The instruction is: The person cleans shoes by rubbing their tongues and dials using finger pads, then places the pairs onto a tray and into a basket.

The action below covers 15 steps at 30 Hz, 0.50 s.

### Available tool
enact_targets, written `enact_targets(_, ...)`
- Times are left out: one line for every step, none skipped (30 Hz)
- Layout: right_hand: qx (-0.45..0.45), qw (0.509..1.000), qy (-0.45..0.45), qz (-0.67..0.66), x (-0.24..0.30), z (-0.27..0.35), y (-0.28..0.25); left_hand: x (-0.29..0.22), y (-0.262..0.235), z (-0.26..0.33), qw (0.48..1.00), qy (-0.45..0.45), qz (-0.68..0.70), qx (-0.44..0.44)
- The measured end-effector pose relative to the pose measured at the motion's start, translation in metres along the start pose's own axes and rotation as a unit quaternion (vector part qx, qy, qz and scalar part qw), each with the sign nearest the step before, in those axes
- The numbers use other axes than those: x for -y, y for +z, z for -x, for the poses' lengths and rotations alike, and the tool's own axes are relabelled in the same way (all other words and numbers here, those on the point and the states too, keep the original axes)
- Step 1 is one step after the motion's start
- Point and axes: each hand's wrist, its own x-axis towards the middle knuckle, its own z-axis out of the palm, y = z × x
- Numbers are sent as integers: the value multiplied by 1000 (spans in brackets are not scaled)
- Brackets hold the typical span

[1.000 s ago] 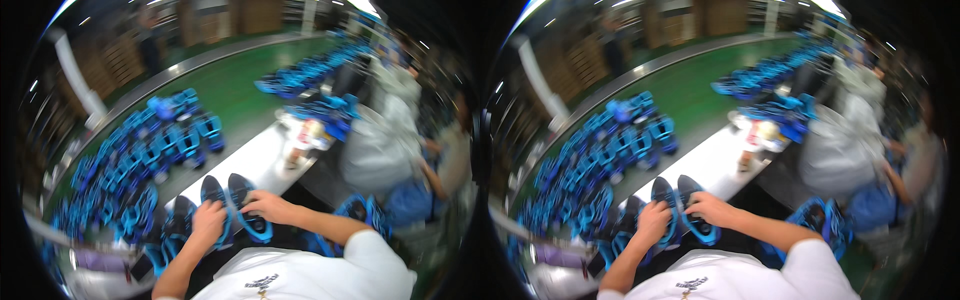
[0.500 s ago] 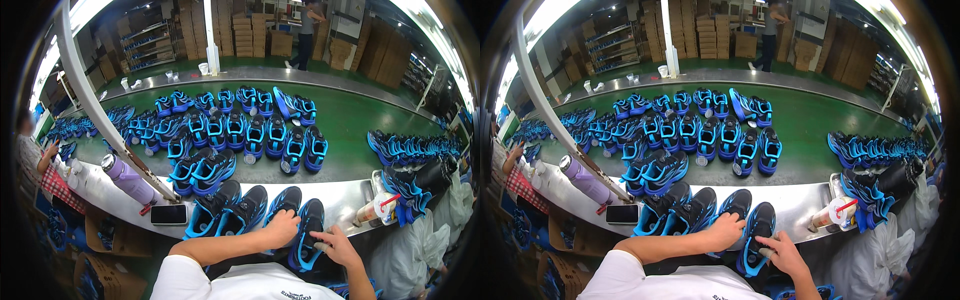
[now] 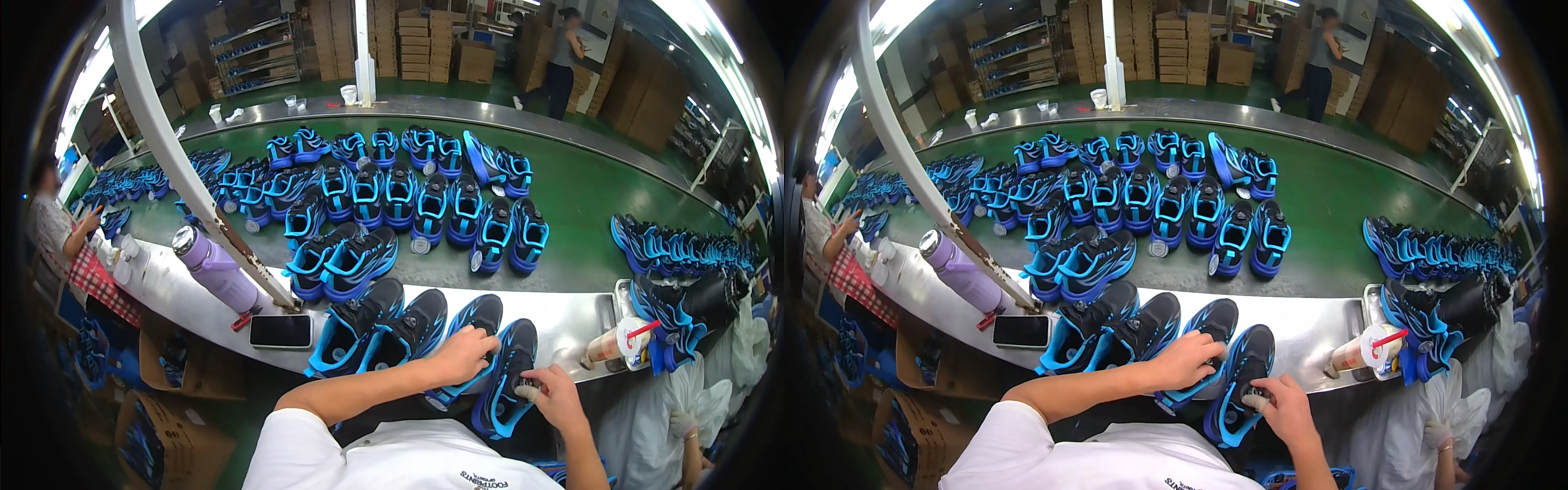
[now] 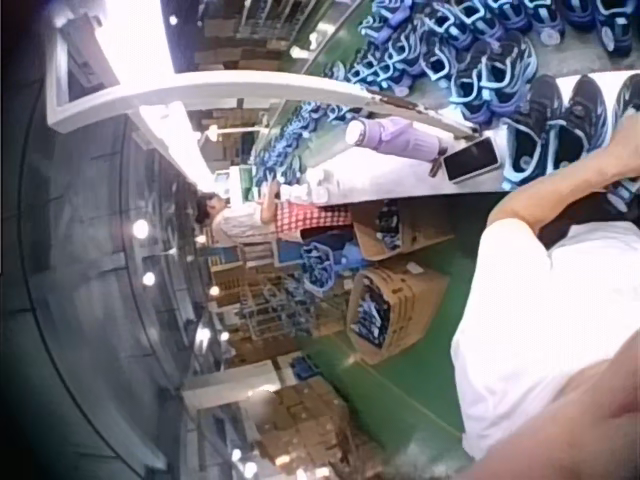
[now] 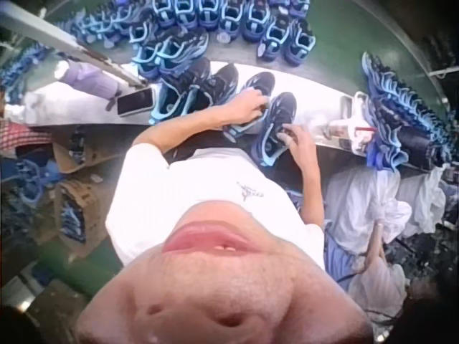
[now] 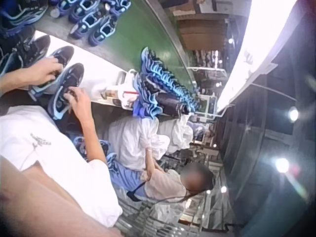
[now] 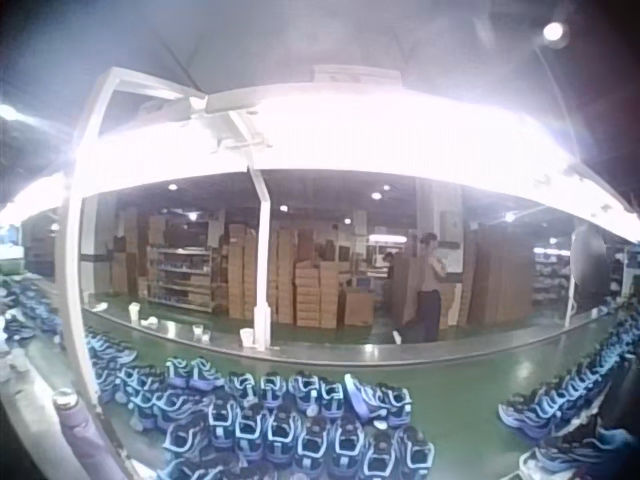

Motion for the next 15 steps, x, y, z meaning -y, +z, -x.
enact_targets(-7, 1000, 9, 0, 0, -5, -4, -11, -2, -5, 999, -22, 0, -40)
enact_targets(3, 1000, -4, -7, 3, -6, -4, -19, -2, -3, 996, -48, 1, -75)
enact_targets(13, 1000, -16, -14, 5, -6, -2, -11, 3, 0, 996, -27, -29, -86)
enact_targets(22, 999, -28, -18, 5, -2, -1, -3, 5, 1, 999, 8, -4, -52)
enact_targets(-29, 999, -24, 30, -1, 4, 8, 4, 5, 2, 999, 23, 25, -12)
enact_targets(-73, 995, -31, 66, -8, 8, 16, 5, -7, -2, 997, 40, 53, 30)
enact_targets(-68, 994, -34, 74, -9, 10, 15, 7, -9, -5, 997, 61, 38, 27)
enact_targets(-65, 994, -36, 83, -6, 10, 10, 1, -9, -4, 998, 43, 30, 24)
enact_targets(-24, 998, -47, 27, -3, 10, 0, -7, -6, -2, 999, 37, 20, -18)
enact_targets(6, 998, -60, -30, -3, 11, -8, -11, -2, 0, 997, 38, 9, -60)
enact_targets(20, 995, -79, -55, -12, 11, -3, -7, -3, 1, 999, 33, 15, -30)
enact_targets(26, 992, -94, -78, -27, 8, 7, 0, -3, 0, 999, 35, 19, 7)
enact_targets(-15, 997, -62, -40, -31, 9, 18, 1, -11, -4, 999, 17, 23, 40)
enact_targets(-50, 998, -31, -1, -30, 10, 29, -7, -18, -4, 997, -4, 21, 71)
enact_targets(-44, 999, -23, 13, -32, 9, 39, -15, -15, 2, 1000, 10, -29, 8)
